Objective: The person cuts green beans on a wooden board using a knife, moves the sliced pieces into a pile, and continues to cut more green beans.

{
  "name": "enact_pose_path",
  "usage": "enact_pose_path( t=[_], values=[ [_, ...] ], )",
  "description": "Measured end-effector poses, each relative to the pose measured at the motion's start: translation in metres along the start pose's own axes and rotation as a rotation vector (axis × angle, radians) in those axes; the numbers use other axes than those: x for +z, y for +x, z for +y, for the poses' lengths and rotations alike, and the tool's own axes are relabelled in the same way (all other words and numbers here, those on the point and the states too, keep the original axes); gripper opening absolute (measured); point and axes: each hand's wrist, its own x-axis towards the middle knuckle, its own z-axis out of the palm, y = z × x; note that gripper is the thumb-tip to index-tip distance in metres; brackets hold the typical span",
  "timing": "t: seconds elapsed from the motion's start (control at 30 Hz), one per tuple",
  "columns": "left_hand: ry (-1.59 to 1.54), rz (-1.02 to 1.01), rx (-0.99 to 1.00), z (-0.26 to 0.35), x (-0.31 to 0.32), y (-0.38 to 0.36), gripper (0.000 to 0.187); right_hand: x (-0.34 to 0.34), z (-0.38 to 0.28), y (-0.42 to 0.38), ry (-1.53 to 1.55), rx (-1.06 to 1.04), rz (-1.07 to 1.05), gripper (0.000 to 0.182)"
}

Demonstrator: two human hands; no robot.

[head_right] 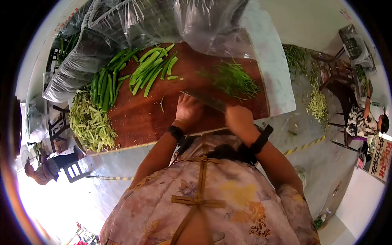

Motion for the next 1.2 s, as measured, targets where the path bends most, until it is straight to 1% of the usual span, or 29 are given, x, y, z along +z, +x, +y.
enact_pose_path(
  t=[0.17, 0.33, 0.47, 0.53, 0.67, 0.73, 0.77, 0.83, 0.87, 0.93, 1.03, 1.2],
  values=[
    [-0.017, 0.010, -0.018, -0.001, 0.004, -0.001, 0.025, 0.001, 0.000, 0.000, 0.000, -0.013, 0.015, 0.025],
    [-0.046, -0.003, -0.023, -0.003, 0.004, -0.002, 0.025, -0.004, -0.004, 0.003, 0.013, -0.006, -0.030, 0.017],
    [-0.057, -0.012, -0.029, -0.002, 0.000, 0.000, 0.027, -0.002, -0.012, 0.019, 0.021, -0.027, -0.059, 0.015],
    [-0.066, -0.025, -0.030, -0.002, -0.002, 0.000, 0.029, 0.003, -0.021, 0.037, 0.125, -0.043, -0.033, 0.016],
    [-0.061, -0.055, -0.026, -0.002, -0.004, 0.000, 0.032, 0.015, -0.035, 0.066, 0.056, -0.056, 0.029, 0.016],
    [-0.053, -0.048, -0.024, -0.002, -0.004, 0.002, 0.033, 0.019, -0.033, 0.067, 0.100, -0.120, 0.206, 0.018],
    [-0.052, -0.041, -0.030, -0.001, -0.003, 0.002, 0.033, 0.020, -0.029, 0.066, 0.097, -0.119, 0.209, 0.018],
    [-0.046, -0.023, -0.027, -0.002, 0.000, 0.001, 0.033, 0.018, -0.020, 0.061, 0.111, -0.014, 0.132, 0.017],
    [-0.039, -0.009, -0.025, -0.002, 0.002, -0.001, 0.033, 0.017, -0.015, 0.056, 0.109, -0.014, 0.131, 0.017],
    [-0.039, 0.004, -0.019, -0.003, 0.002, -0.001, 0.033, 0.008, -0.006, 0.045, 0.070, 0.036, 0.050, 0.018],
    [-0.050, -0.003, -0.027, 0.000, 0.000, -0.001, 0.031, 0.006, -0.004, 0.023, 0.029, -0.006, 0.035, 0.019],
    [-0.055, -0.010, -0.017, -0.001, 0.001, -0.001, 0.026, 0.003, -0.009, 0.004, 0.018, 0.036, -0.026, 0.019]
  ],
)
